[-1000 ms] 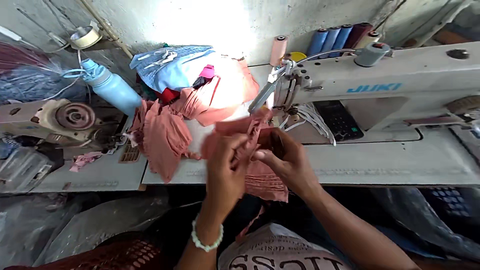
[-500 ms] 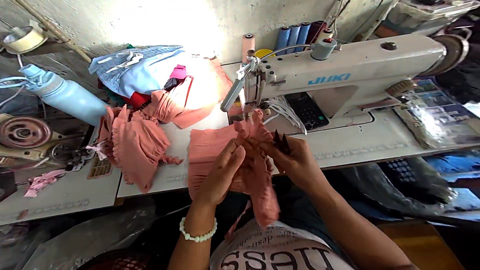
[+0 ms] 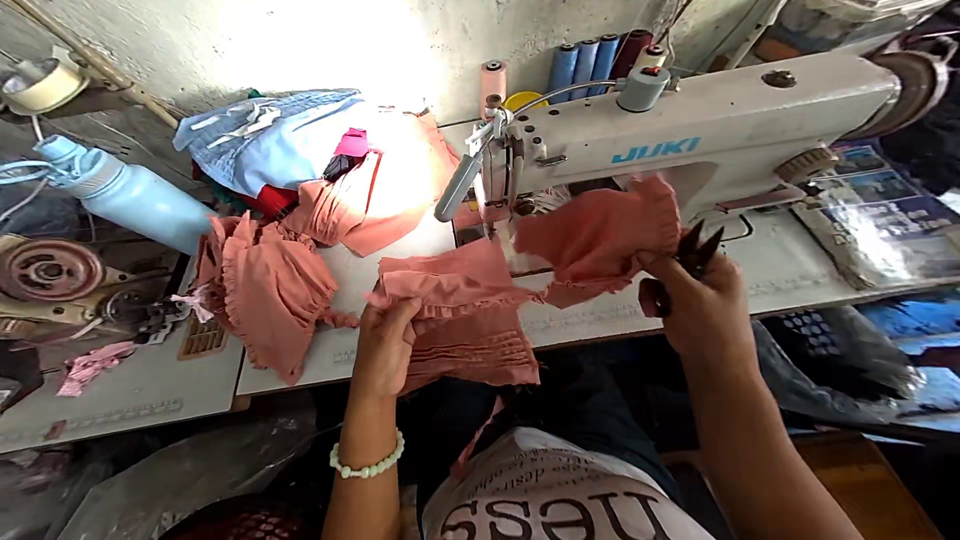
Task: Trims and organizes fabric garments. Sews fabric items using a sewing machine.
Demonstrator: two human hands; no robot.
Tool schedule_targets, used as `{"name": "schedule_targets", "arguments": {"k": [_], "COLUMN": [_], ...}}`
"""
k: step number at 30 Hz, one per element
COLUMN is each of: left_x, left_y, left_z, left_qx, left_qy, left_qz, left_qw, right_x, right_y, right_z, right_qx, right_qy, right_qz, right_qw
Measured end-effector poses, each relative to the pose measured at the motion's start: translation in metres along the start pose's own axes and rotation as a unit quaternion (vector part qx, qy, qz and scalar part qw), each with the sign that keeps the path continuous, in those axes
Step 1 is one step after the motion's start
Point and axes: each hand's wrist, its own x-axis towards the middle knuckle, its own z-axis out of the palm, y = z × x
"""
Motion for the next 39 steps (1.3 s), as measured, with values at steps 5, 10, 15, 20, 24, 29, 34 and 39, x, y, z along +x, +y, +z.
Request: {"name": "schedule_targets", "arguments": {"k": [5, 10, 15, 20, 24, 29, 34, 39], "left_x": [-0.011, -0.015, -0.018, -0.018, -0.019, -0.019, -0.021, -0.022], "left_y": [-0.035, -0.054, -0.057, -0.058, -0.048, -0.030, -0.035, -0.035], "left_z": [-0.011, -0.018, -0.019, -0.020, -0.025, -0.030, -0.033, -0.035], "left_qx": [-0.072, -0.092, -0.108, -0.056, 0.150, 0.213, 0.253, 0.239], "left_qy": [0.033, 0.063, 0.055, 0.059, 0.053, 0.015, -0.001, 0.004], "left_qz": [-0.043, -0.051, -0.039, -0.026, 0.050, 0.121, 0.135, 0.135], "left_qw": [0.996, 0.992, 0.992, 0.996, 0.986, 0.969, 0.958, 0.962], "right_x": [-0.020, -0.028, -0.030, -0.032, -0.032, -0.030, -0.028, -0.029], "right_y": [0.040, 0.059, 0.062, 0.064, 0.059, 0.048, 0.045, 0.046], "right_z": [-0.018, -0.029, -0.032, -0.032, -0.035, -0.033, -0.030, -0.031], "right_qx": [-0.003, 0.011, 0.027, 0.029, 0.047, 0.048, 0.061, 0.066], "right_qy": [0.011, 0.037, 0.037, 0.036, 0.045, 0.081, 0.077, 0.080], "right_qz": [0.103, 0.160, 0.154, 0.150, 0.122, 0.090, 0.074, 0.079], "right_qw": [0.995, 0.986, 0.987, 0.988, 0.990, 0.992, 0.992, 0.992]}}
